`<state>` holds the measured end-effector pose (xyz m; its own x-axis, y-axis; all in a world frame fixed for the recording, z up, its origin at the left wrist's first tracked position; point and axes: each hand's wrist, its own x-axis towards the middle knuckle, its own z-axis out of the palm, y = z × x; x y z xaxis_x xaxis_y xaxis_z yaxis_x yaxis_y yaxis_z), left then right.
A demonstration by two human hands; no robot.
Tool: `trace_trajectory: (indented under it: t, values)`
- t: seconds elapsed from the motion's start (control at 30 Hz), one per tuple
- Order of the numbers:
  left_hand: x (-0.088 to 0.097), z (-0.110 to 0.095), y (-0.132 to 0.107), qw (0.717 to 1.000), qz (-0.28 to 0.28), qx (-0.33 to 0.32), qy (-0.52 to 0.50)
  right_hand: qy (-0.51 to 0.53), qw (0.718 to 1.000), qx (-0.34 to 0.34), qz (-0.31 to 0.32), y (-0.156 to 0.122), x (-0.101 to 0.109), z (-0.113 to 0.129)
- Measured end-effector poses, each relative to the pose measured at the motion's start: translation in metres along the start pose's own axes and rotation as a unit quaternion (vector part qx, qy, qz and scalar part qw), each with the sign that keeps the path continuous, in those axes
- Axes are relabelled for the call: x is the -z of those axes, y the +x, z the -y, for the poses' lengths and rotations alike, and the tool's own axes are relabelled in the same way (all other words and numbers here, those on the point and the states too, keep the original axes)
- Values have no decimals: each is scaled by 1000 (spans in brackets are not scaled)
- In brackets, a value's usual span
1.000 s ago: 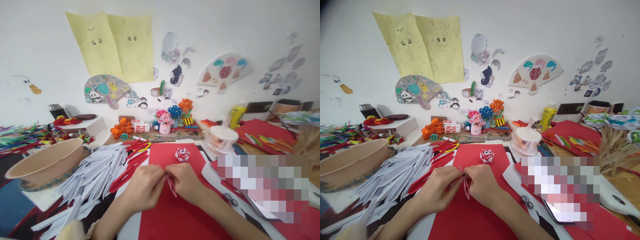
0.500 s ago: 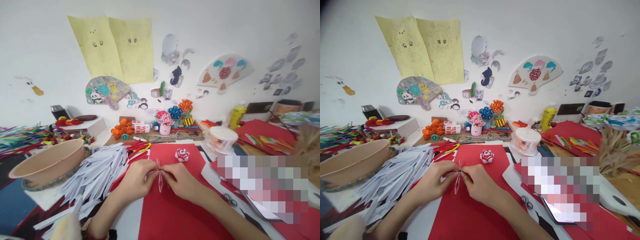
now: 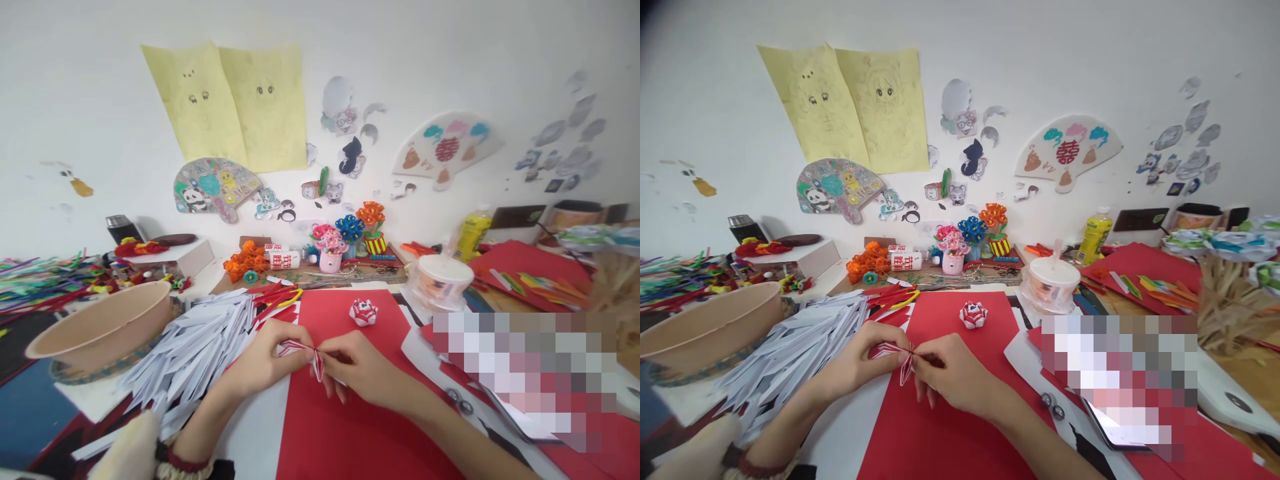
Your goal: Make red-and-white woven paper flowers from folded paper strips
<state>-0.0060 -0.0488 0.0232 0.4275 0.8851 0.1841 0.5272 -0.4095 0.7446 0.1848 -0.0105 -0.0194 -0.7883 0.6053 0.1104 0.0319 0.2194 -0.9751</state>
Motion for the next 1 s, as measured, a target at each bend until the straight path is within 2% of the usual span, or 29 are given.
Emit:
trace_trajectory:
  t: [0.2,0.37,0.7,0.87,1.0]
  values:
    - [2,-3,0,1000,-9,-10,11,20,1000,6,8,0,0,2]
    - [2,0,1,998,-15,3,61,-48,998,41,-14,3,2,3]
    - [4,-7,-2,999,-19,-11,47,-128,989,73,3,-1,12,14]
    - [0,-1,-2,995,-30,-33,85,-255,962,97,-30,-3,9,9]
    - [-1,3,-1,994,-61,-35,84,-356,918,160,-68,-3,10,-1]
